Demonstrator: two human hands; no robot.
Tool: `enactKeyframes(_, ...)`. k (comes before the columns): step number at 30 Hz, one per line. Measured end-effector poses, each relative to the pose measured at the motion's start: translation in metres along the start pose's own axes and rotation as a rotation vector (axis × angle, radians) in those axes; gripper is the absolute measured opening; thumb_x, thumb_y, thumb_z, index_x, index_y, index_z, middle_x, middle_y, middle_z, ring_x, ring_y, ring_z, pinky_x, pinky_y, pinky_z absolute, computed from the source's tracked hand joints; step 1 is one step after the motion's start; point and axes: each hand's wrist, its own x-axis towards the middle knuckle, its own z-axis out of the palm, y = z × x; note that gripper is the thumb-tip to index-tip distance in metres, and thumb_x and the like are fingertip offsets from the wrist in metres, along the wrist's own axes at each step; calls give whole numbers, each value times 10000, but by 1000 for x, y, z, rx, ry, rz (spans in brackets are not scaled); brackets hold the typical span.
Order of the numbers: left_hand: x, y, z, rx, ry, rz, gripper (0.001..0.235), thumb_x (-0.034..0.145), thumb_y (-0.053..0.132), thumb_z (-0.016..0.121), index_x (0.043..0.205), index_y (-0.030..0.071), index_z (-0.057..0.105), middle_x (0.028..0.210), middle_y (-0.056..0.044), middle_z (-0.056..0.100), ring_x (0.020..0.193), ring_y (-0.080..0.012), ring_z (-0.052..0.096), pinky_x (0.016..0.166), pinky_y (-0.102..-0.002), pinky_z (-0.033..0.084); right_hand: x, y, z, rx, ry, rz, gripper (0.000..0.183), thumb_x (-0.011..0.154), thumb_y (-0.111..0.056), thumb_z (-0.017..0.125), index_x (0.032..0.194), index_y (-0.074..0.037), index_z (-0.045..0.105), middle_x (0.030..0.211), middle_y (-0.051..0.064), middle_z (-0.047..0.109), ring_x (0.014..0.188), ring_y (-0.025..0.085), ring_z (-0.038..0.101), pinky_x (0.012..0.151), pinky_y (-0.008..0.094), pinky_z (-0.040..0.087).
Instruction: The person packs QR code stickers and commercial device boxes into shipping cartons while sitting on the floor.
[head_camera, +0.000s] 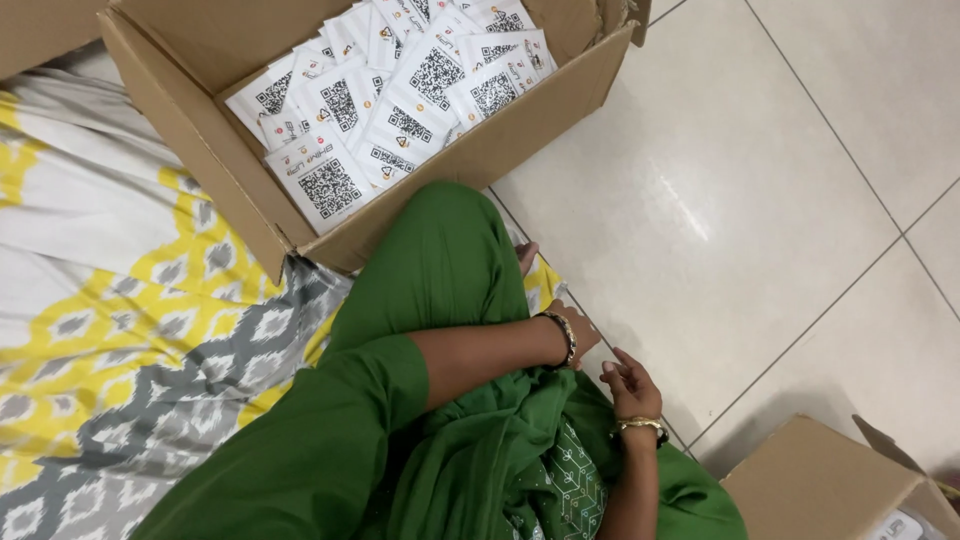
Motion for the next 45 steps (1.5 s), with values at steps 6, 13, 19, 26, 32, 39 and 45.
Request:
enactKeyframes(6,-2,-1,0,17,-25,3,603,883,474,735,1401,209,574,1392,-75,622,1305,-288,573,1057,-507,421,-1,-2,1,-19,-8,2,465,925,-210,728,1368,-92,651,1036,94,763,898,157,717,790,291,554)
enactKeyframes(13,-5,-2,2,27,-7,12,561,899,474,721,1370,201,585,1366,-85,630,1292,-297,582,1037,-505,440,3,7,0,-16,-2,-22,460,924,-213,733,1358,-83,653,1022,104,767,888,157,717,798,292,561)
enactKeyframes(19,0,-2,3,47,-43,27,586,904,479,715,1402,211,561,1369,-96,625,1292,-302,580,1046,-519,436,-3,1,2,-2,20,-21,457,910,-215,740,1344,-94,663,1045,109,769,908,154,726,826,301,577)
enactKeyframes(26,3,-1,4,66,-25,15,654,909,489,697,1480,258,477,1389,-76,597,1293,-292,567,1037,-529,443,-10,-9,3,-67,47,-14,462,896,-282,749,1328,-136,677,1072,100,772,960,167,726,841,318,587)
enactKeyframes(32,2,-2,7,93,-25,-7,671,914,515,686,1500,275,465,1374,-76,609,1276,-295,585,1004,-509,477,-13,-6,4,-99,33,-72,462,898,-308,752,1318,-130,680,1058,111,776,950,184,728,830,334,590)
enactKeyframes(39,1,-4,5,113,59,12,670,906,506,695,1493,272,473,1358,-71,611,1279,-294,558,1013,-506,460,-13,-12,3,-120,37,-84,468,898,-317,746,1324,-138,672,1057,112,780,958,197,733,826,339,595)
enactKeyframes(45,3,-6,8,114,99,9,631,920,487,680,1481,275,484,1381,-51,599,1282,-280,555,1015,-516,455,-10,-5,4,-106,46,-87,470,895,-331,747,1321,-145,674,1057,106,777,963,195,735,825,342,598)
